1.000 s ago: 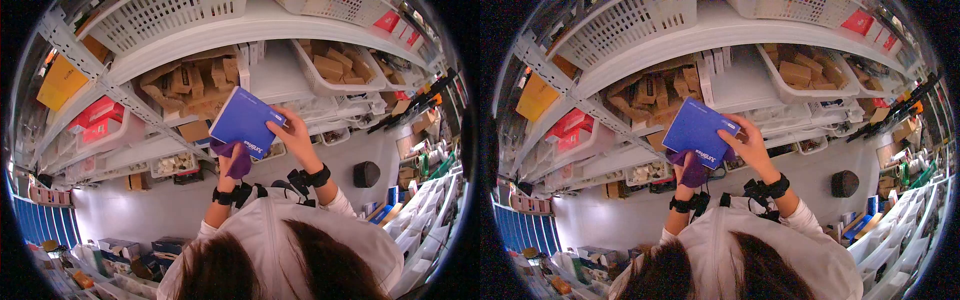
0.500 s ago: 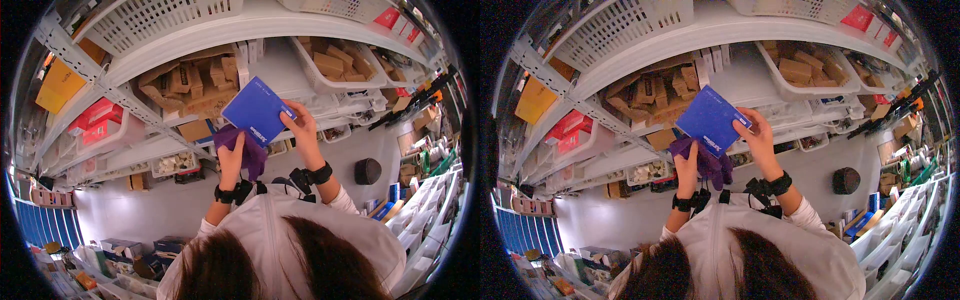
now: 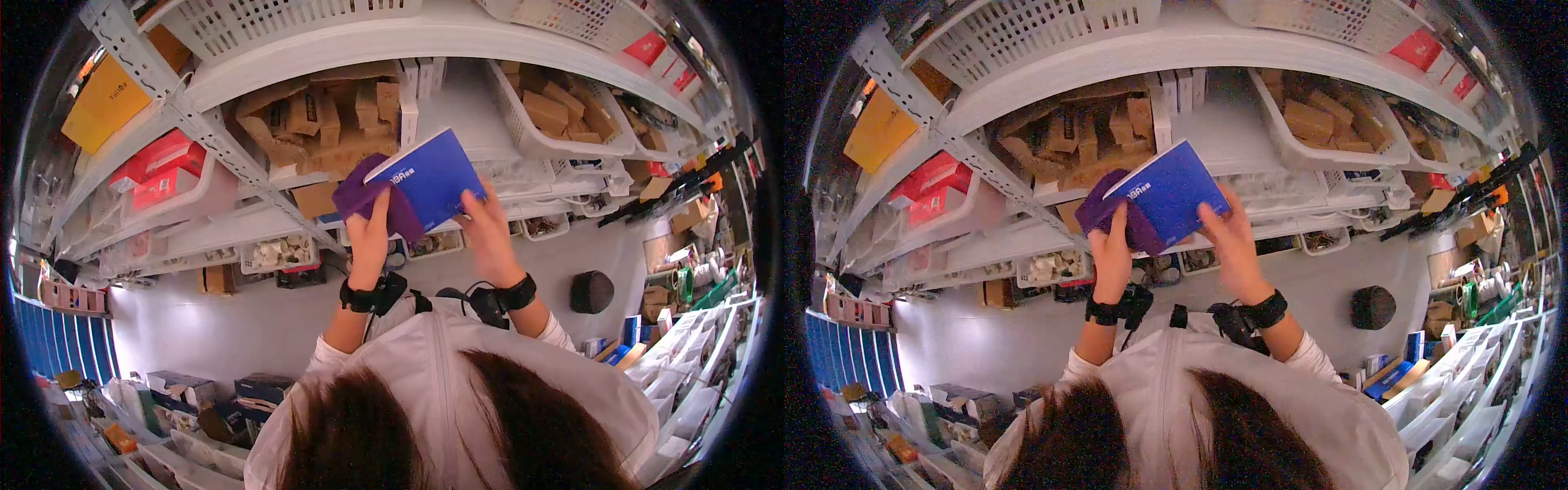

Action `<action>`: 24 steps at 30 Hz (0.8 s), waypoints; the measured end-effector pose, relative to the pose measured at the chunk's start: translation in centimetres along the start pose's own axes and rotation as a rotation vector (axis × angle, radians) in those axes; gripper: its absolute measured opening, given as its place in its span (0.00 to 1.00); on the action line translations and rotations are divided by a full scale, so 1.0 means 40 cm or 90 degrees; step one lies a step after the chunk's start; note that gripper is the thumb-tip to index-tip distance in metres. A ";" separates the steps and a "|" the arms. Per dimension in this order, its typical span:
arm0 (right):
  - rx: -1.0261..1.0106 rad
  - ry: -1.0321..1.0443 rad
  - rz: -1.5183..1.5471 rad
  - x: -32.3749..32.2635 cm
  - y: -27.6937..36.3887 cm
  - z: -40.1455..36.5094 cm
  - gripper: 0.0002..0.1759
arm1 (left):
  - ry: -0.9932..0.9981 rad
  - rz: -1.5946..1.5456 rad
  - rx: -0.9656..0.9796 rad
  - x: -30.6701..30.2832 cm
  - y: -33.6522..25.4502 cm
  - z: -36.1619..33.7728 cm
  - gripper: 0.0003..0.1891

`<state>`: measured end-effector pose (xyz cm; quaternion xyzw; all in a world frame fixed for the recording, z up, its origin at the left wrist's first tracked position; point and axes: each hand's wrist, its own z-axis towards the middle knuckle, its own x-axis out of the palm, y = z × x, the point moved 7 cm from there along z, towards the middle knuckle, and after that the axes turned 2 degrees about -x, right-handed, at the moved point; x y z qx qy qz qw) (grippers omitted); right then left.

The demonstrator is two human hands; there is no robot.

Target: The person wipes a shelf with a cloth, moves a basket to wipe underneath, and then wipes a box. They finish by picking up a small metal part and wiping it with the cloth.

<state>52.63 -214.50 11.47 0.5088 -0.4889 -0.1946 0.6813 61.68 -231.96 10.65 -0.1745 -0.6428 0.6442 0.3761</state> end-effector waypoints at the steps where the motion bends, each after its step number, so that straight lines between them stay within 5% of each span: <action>1: 0.021 0.007 0.025 -0.005 0.013 0.002 0.27 | -0.025 0.009 0.006 -0.012 0.009 0.003 0.18; 7: 0.063 0.050 0.103 0.001 -0.008 -0.031 0.19 | -0.108 0.009 -0.085 -0.028 -0.009 -0.006 0.17; 13: -0.013 0.043 0.186 0.006 0.003 -0.036 0.16 | 0.018 0.110 0.143 0.016 -0.008 -0.038 0.09; 24: -0.021 0.043 0.182 0.000 0.032 -0.055 0.16 | 0.026 0.270 0.287 0.030 -0.048 -0.075 0.05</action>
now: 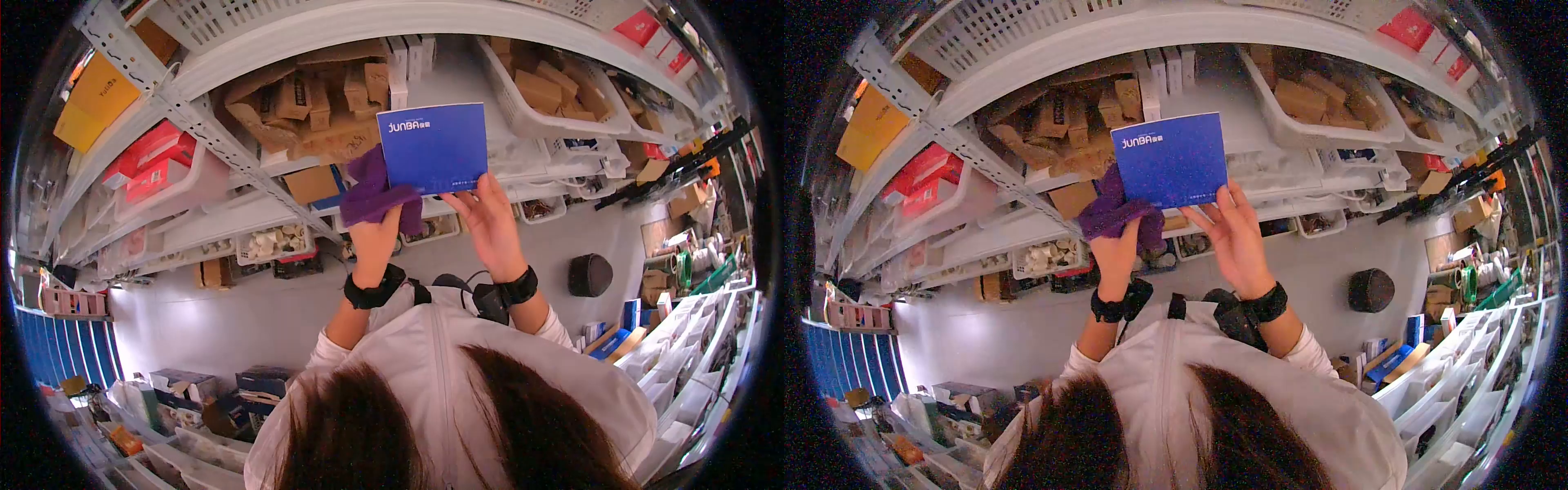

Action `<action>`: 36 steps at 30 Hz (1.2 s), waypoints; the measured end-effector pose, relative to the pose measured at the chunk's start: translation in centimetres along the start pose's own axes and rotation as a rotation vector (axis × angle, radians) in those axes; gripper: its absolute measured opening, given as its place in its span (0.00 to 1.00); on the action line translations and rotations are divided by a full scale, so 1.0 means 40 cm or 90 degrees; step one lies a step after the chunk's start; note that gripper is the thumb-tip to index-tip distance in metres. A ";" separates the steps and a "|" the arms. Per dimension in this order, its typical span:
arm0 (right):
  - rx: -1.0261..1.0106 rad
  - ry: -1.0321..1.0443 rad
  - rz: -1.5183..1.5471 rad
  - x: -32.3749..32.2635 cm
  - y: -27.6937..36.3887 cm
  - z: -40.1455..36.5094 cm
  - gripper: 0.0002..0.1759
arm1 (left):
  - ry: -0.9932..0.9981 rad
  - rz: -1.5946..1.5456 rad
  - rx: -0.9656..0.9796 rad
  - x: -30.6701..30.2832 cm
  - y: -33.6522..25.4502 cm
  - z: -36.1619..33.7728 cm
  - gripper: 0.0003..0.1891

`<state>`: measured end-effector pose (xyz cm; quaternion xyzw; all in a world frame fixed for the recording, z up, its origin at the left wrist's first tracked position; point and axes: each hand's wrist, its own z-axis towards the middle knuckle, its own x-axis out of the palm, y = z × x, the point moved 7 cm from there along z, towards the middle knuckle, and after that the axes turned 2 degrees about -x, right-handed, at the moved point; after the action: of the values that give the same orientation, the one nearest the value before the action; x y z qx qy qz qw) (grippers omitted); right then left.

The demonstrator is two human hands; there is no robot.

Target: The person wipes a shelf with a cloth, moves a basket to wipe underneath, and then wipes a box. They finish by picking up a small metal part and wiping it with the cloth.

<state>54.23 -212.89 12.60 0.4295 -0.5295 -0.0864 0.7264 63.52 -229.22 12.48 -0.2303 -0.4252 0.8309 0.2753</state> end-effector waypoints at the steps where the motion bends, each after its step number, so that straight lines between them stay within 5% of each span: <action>1: 0.001 0.004 0.000 0.001 -0.001 -0.002 0.17 | -0.026 -0.034 -0.027 -0.005 0.007 -0.003 0.05; 14: -0.008 -0.004 0.042 -0.011 0.005 -0.024 0.20 | -0.246 -0.200 -0.234 -0.028 0.030 -0.055 0.09; 26: -0.036 -0.007 0.055 -0.013 0.017 -0.035 0.16 | -0.240 -0.224 -0.191 -0.011 0.045 -0.071 0.07; 32: -0.091 -0.021 -0.018 0.009 0.040 -0.034 0.19 | -0.034 -0.192 -0.083 0.023 0.056 -0.064 0.10; 36: -0.329 0.076 -0.439 0.091 0.082 -0.054 0.28 | 0.161 0.140 0.093 0.079 0.003 -0.048 0.19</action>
<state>56.53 -211.83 17.32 0.3897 -0.2731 -0.4288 0.7679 62.32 -226.10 10.90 -0.3578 -0.2982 0.8489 0.2499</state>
